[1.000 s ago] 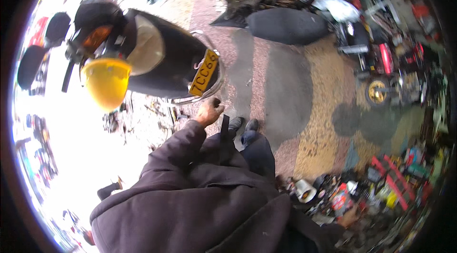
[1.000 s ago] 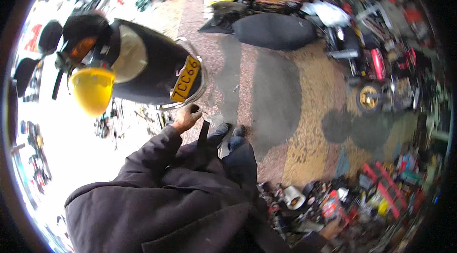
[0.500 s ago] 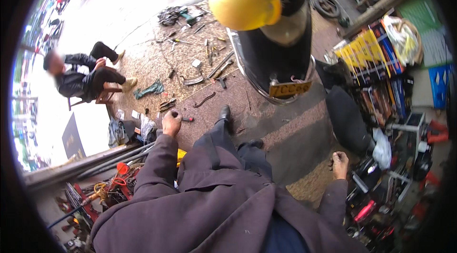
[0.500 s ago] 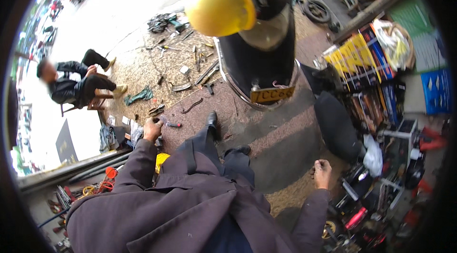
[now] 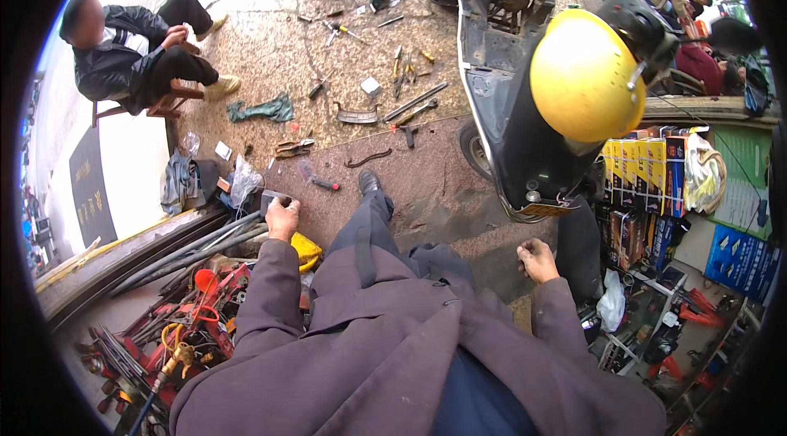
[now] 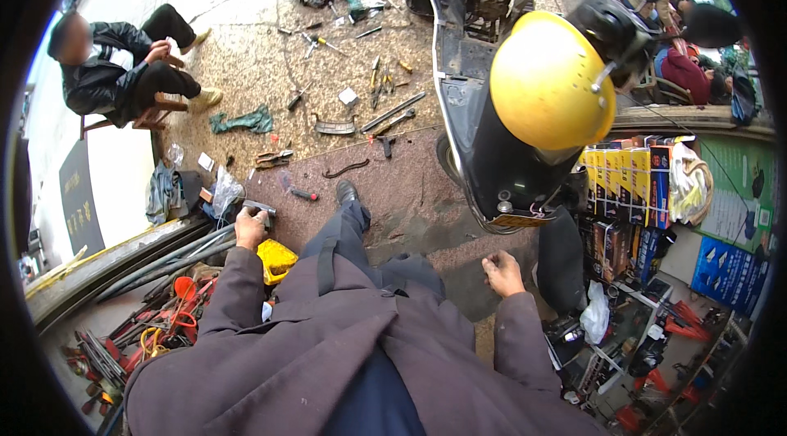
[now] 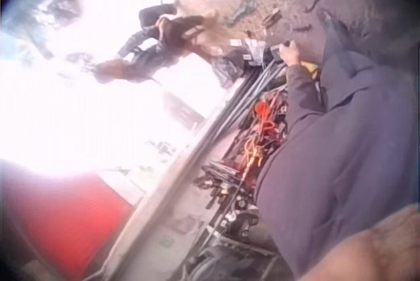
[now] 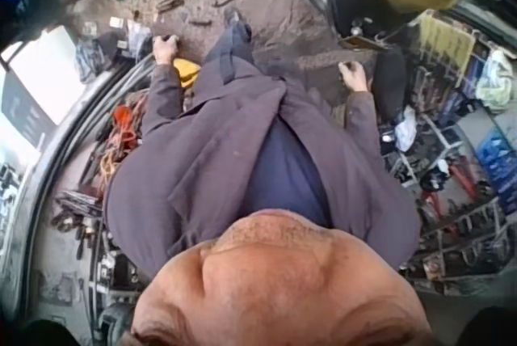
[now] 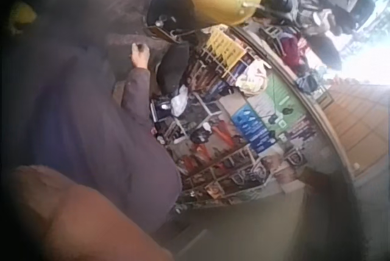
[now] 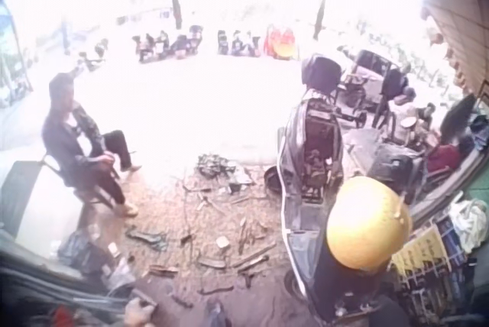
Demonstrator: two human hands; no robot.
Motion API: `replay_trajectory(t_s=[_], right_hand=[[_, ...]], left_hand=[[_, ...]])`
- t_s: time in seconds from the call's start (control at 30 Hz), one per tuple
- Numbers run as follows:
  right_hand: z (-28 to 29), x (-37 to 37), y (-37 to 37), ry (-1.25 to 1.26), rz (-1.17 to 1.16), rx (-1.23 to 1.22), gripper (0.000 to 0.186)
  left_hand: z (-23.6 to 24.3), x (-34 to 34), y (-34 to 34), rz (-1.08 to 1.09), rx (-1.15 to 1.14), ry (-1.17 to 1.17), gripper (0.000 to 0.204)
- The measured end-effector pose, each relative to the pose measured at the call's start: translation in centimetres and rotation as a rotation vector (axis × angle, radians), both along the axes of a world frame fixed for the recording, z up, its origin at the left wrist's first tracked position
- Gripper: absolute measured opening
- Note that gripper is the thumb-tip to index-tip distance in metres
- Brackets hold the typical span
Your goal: The person removes a black plastic trim piece from the side of a scooter, then reattaches it using a screwdriver to tighten fasteners. The person works in a cluttered workshop with tools and parts visible on the floor.
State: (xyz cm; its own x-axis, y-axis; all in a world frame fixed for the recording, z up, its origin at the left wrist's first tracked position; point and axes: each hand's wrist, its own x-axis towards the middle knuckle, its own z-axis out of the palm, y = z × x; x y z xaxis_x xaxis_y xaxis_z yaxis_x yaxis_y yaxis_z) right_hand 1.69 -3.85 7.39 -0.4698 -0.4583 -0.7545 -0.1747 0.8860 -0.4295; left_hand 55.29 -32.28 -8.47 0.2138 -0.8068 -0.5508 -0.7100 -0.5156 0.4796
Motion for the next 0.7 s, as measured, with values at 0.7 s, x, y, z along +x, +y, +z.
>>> replay_trajectory(t_s=[0.7], right_hand=[[-6.9,0.6,-25.1,-0.101,0.327,-0.052,0.023]], left_hand=[[2.7,6.4,2.0,0.515,-0.017,0.126,0.034]])
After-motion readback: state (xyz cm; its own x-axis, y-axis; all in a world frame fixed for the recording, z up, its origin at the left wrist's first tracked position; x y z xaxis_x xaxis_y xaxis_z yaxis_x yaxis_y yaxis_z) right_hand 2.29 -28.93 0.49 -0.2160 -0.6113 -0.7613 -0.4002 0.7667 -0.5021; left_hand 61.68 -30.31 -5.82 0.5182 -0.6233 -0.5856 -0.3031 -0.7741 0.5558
